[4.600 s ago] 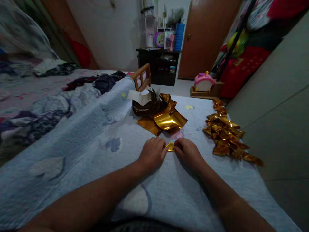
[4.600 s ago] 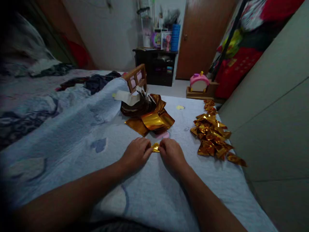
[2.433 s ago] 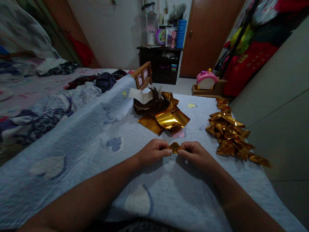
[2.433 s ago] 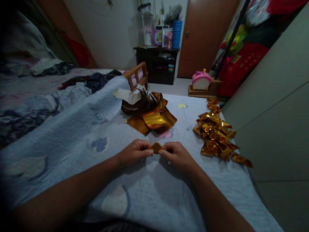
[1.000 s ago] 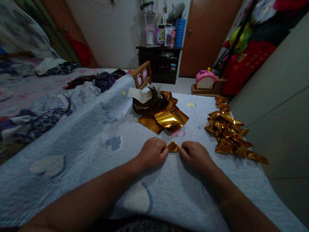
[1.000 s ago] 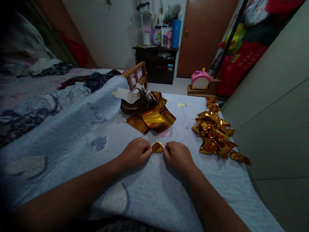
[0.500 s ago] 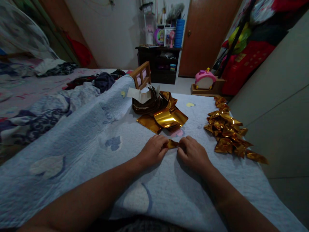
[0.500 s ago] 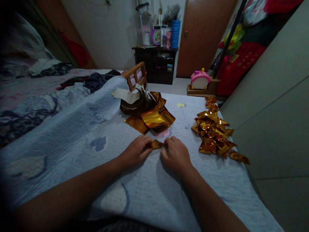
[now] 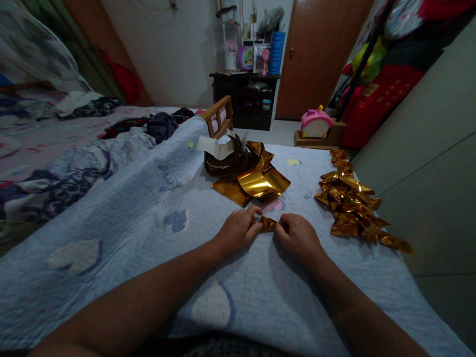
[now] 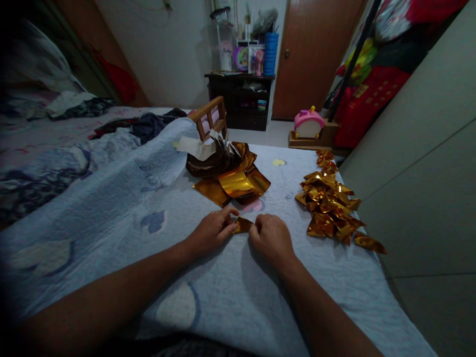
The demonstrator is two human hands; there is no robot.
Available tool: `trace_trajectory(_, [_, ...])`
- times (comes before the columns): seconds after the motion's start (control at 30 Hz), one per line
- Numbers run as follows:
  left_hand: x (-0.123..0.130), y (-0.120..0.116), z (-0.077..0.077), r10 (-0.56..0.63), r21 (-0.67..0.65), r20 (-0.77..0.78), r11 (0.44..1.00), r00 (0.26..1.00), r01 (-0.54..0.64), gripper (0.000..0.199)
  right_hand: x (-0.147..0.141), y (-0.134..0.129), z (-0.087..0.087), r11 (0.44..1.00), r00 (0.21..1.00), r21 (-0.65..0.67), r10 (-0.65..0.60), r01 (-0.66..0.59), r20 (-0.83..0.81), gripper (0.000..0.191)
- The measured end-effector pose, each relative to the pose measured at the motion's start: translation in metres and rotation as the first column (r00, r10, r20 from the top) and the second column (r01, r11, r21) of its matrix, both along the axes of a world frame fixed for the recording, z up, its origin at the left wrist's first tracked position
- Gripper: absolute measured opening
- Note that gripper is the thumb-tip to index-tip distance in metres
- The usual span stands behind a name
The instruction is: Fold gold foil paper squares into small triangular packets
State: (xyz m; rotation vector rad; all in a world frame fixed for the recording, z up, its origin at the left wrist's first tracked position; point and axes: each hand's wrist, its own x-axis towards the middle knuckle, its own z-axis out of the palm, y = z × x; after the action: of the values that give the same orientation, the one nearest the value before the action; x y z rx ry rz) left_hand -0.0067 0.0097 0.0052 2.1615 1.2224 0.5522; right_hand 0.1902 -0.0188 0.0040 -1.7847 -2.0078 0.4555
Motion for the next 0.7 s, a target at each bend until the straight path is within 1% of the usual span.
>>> trace_trajectory(0.1, [-0.001,0.001,-0.002,-0.016,0.001,0.019,1.000,1.000,0.016,0.019,0.002,-0.001,0.000,1.000,0.997,0.018,-0.004,0.005,-0.074,0.010])
trace_trajectory(0.13, [-0.001,0.001,-0.002,-0.025,0.000,0.032,1.000,0.999,0.025,0.018,0.004,-0.001,0.000,0.999,0.994,0.032,0.007,-0.003,-0.109,0.009])
trace_trajectory(0.23, [-0.004,0.003,-0.005,-0.075,0.037,0.051,0.997,0.996,0.073,0.013,0.009,-0.001,0.000,0.995,0.968,0.074,0.080,-0.064,-0.238,0.011])
trace_trajectory(0.33, [-0.006,0.005,-0.008,-0.154,0.121,0.024,0.981,0.988,0.150,0.006,0.011,0.000,0.000,0.987,0.933,0.097,0.153,-0.127,-0.325,0.009])
trace_trajectory(0.4, [-0.007,0.005,-0.009,-0.202,0.181,-0.008,0.963,0.979,0.200,0.004,0.011,0.001,0.000,0.984,0.924,0.102,0.175,-0.148,-0.341,0.011])
trace_trajectory(0.5, [-0.008,0.004,-0.009,-0.253,0.265,-0.064,0.929,0.965,0.260,0.005,0.010,0.000,0.000,0.987,0.920,0.111,0.151,-0.119,-0.362,0.007])
trace_trajectory(0.57, [-0.008,0.003,-0.009,-0.267,0.311,-0.095,0.907,0.959,0.283,0.005,0.010,-0.001,-0.001,0.988,0.919,0.111,0.141,-0.107,-0.368,0.011])
trace_trajectory(0.7, [-0.007,0.001,-0.010,-0.279,0.364,-0.121,0.880,0.953,0.304,0.007,0.010,-0.002,-0.001,0.979,0.927,0.095,0.202,-0.181,-0.315,0.018])
